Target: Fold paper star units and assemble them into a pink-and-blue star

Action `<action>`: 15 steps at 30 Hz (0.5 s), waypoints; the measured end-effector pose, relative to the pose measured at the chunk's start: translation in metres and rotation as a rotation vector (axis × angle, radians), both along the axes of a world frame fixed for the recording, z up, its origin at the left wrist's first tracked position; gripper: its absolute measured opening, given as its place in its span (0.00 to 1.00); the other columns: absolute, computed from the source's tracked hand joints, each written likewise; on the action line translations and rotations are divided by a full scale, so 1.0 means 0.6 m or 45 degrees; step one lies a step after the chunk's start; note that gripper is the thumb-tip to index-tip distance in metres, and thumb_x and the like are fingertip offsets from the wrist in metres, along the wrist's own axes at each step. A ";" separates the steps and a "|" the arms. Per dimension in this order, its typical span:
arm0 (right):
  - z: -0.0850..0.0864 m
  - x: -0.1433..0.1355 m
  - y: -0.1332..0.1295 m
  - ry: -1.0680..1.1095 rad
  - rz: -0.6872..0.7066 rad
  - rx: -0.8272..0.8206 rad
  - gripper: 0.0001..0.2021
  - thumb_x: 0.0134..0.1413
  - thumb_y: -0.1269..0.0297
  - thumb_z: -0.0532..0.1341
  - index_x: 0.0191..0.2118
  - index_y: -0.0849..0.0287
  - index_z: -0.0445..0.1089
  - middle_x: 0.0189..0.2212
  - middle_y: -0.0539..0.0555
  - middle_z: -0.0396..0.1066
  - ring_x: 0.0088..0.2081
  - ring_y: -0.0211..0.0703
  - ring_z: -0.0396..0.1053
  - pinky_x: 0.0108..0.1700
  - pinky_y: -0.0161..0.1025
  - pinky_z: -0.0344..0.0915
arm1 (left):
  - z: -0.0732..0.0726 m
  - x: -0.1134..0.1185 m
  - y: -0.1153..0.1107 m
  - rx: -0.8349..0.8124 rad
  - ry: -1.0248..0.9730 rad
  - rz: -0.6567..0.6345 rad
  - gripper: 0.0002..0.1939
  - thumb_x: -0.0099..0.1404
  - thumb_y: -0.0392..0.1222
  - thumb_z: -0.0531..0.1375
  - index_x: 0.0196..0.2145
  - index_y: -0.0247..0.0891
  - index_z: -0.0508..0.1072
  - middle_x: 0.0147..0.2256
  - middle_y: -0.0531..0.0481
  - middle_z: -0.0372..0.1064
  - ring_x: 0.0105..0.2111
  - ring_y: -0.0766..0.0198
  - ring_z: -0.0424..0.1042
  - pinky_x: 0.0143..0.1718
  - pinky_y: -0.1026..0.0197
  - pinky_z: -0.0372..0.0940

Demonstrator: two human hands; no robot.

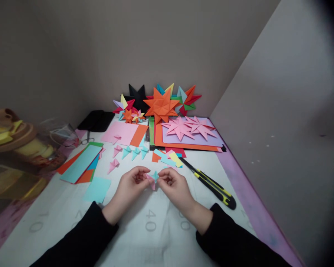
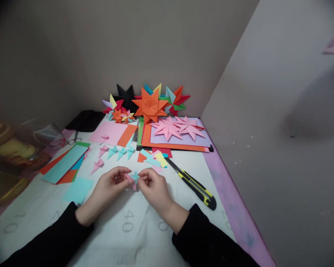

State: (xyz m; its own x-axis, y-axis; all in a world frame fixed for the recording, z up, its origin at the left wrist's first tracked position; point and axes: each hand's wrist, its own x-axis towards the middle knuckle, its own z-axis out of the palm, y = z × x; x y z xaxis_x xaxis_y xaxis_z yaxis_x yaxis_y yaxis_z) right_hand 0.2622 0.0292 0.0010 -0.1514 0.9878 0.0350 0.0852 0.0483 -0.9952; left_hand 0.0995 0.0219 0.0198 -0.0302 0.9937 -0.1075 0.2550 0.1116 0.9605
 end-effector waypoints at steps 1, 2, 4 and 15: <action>0.000 0.000 0.000 -0.003 0.001 -0.002 0.05 0.45 0.70 0.59 0.32 0.58 0.67 0.22 0.47 0.67 0.23 0.35 0.64 0.26 0.32 0.61 | -0.002 -0.001 0.000 0.003 -0.004 -0.009 0.13 0.52 0.42 0.64 0.36 0.36 0.71 0.25 0.52 0.71 0.26 0.65 0.70 0.29 0.63 0.64; 0.000 0.000 0.000 -0.005 0.002 -0.002 0.04 0.45 0.70 0.60 0.31 0.58 0.67 0.22 0.47 0.66 0.23 0.35 0.64 0.25 0.32 0.61 | -0.003 -0.001 0.000 0.003 -0.015 -0.024 0.13 0.53 0.43 0.64 0.36 0.36 0.71 0.25 0.52 0.71 0.26 0.65 0.70 0.29 0.63 0.64; -0.001 0.000 0.001 -0.006 0.008 0.001 0.04 0.45 0.69 0.60 0.31 0.58 0.67 0.22 0.47 0.66 0.23 0.35 0.64 0.25 0.32 0.61 | -0.006 -0.002 -0.001 -0.013 -0.053 -0.062 0.12 0.55 0.43 0.63 0.36 0.36 0.70 0.25 0.51 0.72 0.27 0.64 0.71 0.30 0.63 0.64; -0.002 0.000 0.001 -0.032 0.021 0.014 0.04 0.45 0.70 0.59 0.32 0.58 0.67 0.23 0.48 0.67 0.24 0.35 0.64 0.26 0.33 0.61 | 0.005 0.004 -0.001 -0.103 -0.230 -0.171 0.08 0.56 0.42 0.62 0.31 0.37 0.67 0.22 0.51 0.74 0.26 0.61 0.73 0.32 0.61 0.65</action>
State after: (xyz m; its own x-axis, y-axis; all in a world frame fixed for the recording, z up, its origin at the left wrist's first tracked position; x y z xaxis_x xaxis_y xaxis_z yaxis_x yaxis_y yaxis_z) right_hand 0.2620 0.0296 -0.0003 -0.1686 0.9848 0.0414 0.1092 0.0605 -0.9922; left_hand 0.1018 0.0214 0.0228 0.1286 0.9755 -0.1784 0.0973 0.1667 0.9812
